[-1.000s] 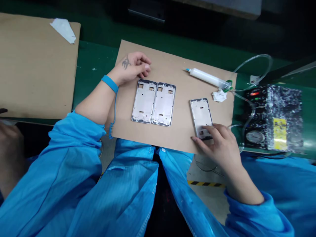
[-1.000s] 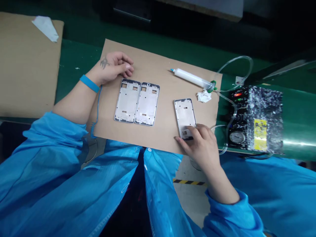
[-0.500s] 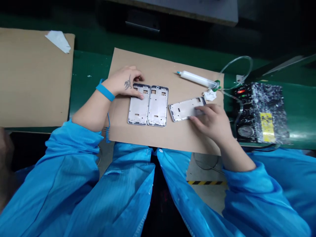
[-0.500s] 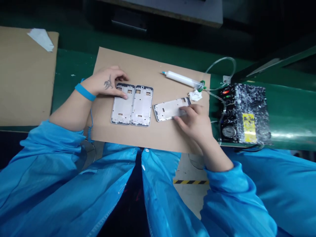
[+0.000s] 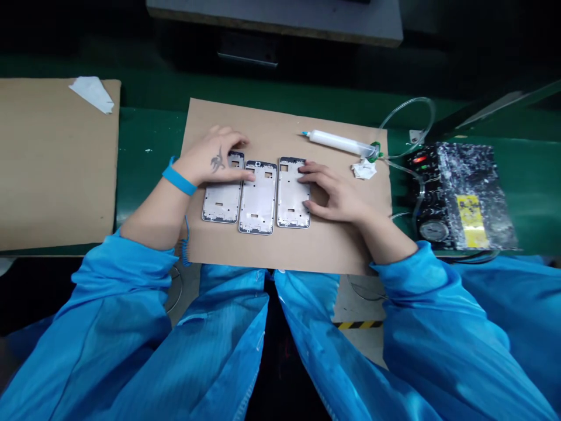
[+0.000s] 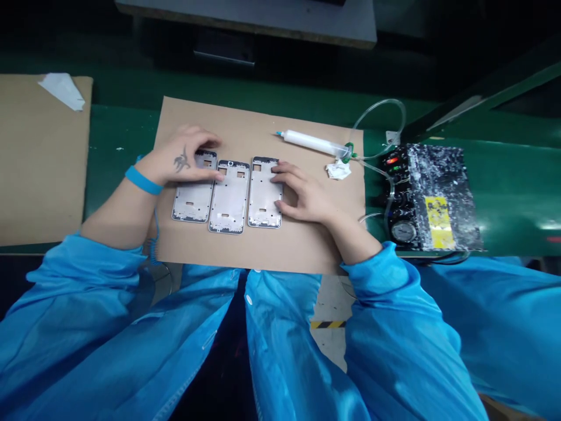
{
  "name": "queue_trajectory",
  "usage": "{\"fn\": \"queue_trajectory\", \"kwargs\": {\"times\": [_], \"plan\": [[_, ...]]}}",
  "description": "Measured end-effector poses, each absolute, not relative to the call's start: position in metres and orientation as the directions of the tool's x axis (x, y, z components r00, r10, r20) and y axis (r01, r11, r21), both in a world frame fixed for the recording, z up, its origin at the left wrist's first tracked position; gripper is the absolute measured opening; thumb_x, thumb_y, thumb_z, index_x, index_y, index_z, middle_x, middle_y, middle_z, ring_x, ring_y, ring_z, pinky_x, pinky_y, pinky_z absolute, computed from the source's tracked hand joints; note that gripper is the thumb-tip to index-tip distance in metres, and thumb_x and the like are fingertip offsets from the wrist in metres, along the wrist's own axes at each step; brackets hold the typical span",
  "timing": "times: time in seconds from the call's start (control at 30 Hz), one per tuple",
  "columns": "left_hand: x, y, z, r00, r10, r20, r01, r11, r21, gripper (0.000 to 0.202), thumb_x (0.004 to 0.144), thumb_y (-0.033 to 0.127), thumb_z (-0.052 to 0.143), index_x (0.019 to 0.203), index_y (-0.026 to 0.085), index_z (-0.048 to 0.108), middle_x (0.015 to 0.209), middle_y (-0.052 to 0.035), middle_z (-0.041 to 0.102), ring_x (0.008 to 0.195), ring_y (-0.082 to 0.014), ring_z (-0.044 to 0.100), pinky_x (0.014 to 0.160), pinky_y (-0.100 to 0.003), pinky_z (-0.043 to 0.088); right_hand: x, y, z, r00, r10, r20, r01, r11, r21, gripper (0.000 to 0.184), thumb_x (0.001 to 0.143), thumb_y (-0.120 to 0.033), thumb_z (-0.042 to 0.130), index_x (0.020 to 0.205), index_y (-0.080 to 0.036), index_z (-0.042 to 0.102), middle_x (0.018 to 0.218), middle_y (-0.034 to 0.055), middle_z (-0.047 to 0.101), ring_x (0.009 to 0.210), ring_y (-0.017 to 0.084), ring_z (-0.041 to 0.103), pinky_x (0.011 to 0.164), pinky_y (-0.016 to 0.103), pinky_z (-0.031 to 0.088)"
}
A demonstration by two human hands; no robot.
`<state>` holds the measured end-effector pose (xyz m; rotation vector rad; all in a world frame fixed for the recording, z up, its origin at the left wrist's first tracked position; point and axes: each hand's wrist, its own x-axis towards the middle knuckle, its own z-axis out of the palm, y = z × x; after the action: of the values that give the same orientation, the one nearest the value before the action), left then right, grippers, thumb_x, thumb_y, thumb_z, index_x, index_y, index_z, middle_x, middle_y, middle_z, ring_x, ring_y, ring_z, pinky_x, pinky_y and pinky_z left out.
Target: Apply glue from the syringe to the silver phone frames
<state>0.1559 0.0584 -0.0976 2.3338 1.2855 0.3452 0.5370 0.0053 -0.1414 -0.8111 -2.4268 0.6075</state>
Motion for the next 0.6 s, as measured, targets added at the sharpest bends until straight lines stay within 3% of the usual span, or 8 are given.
{"fn": "queue_trajectory", "kwargs": {"times": [0.1, 0.17, 0.23, 0.3, 0.4, 0.5, 0.6], "plan": [[0.172, 0.053, -0.103, 0.590, 0.807, 0.023, 0.722, -0.539, 0.434, 0.114, 0.079, 0.099, 0.074, 0.155, 0.014, 0.068, 0.146, -0.0211, 0.069, 0.143, -0.0472, 0.059, 0.127, -0.060, 0.045, 0.527, 0.008, -0.137, -0.707, 0.632, 0.318, 0.374, 0.715, -0.590, 0.046, 0.101, -0.051, 0.079, 0.141, -0.029, 0.070, 0.163, 0.0175, 0.064, 0.158, 0.042, 0.060, 0.128, 0.073, 0.056], [0.176, 0.053, -0.107, 0.613, 0.790, 0.026, 0.714, -0.568, 0.410, 0.113, 0.079, 0.098, 0.076, 0.156, 0.015, 0.068, 0.144, -0.0214, 0.069, 0.140, -0.0478, 0.061, 0.125, -0.060, 0.046, 0.522, 0.017, -0.133, -0.651, 0.693, 0.309, 0.361, 0.641, -0.677, 0.048, 0.099, -0.062, 0.082, 0.134, -0.031, 0.071, 0.156, 0.0148, 0.070, 0.151, 0.039, 0.066, 0.127, 0.068, 0.059], [0.176, 0.055, -0.109, 0.617, 0.786, 0.030, 0.703, -0.569, 0.426, 0.111, 0.078, 0.098, 0.077, 0.154, 0.017, 0.070, 0.141, -0.0196, 0.070, 0.137, -0.0458, 0.063, 0.124, -0.059, 0.047, 0.522, 0.035, -0.133, -0.435, 0.855, 0.283, 0.368, 0.456, -0.811, 0.057, 0.099, -0.073, 0.080, 0.135, -0.033, 0.066, 0.134, 0.0124, 0.080, 0.126, 0.035, 0.078, 0.113, 0.061, 0.068], [0.173, 0.058, -0.110, 0.615, 0.788, 0.034, 0.690, -0.559, 0.460, 0.109, 0.078, 0.098, 0.077, 0.153, 0.020, 0.071, 0.140, -0.0176, 0.071, 0.136, -0.0434, 0.064, 0.124, -0.057, 0.048, 0.528, 0.063, -0.137, -0.141, 0.980, 0.142, 0.340, 0.182, -0.922, 0.070, 0.102, -0.080, 0.073, 0.149, -0.032, 0.053, 0.103, 0.0069, 0.082, 0.090, 0.030, 0.080, 0.087, 0.054, 0.072], [0.171, 0.060, -0.110, 0.614, 0.789, 0.038, 0.682, -0.554, 0.477, 0.111, 0.080, 0.099, 0.076, 0.155, 0.018, 0.070, 0.139, -0.0185, 0.071, 0.135, -0.0430, 0.063, 0.124, -0.058, 0.049, 0.542, 0.109, -0.149, 0.054, 0.986, -0.157, 0.344, -0.166, -0.924, 0.082, 0.110, -0.079, 0.064, 0.163, -0.022, 0.036, 0.070, -0.0029, 0.071, 0.059, 0.025, 0.069, 0.070, 0.046, 0.063], [0.173, 0.060, -0.111, 0.628, 0.777, 0.036, 0.686, -0.575, 0.446, 0.114, 0.080, 0.100, 0.075, 0.155, 0.014, 0.070, 0.137, -0.0200, 0.070, 0.133, -0.0441, 0.063, 0.123, -0.059, 0.050, 0.548, 0.135, -0.158, 0.089, 0.967, -0.240, 0.398, -0.256, -0.881, 0.068, 0.111, -0.076, 0.067, 0.144, -0.019, 0.050, 0.060, -0.0051, 0.063, 0.055, 0.023, 0.065, 0.071, 0.044, 0.060], [0.180, 0.059, -0.113, 0.634, 0.772, 0.048, 0.683, -0.588, 0.433, 0.112, 0.079, 0.100, 0.077, 0.154, 0.017, 0.071, 0.136, -0.0192, 0.069, 0.133, -0.0446, 0.063, 0.123, -0.060, 0.050, 0.541, 0.132, -0.160, 0.150, 0.977, -0.153, 0.380, -0.200, -0.903, 0.060, 0.107, -0.085, 0.065, 0.120, -0.027, 0.052, 0.058, -0.0051, 0.062, 0.055, 0.021, 0.061, 0.066, 0.040, 0.057]]}}
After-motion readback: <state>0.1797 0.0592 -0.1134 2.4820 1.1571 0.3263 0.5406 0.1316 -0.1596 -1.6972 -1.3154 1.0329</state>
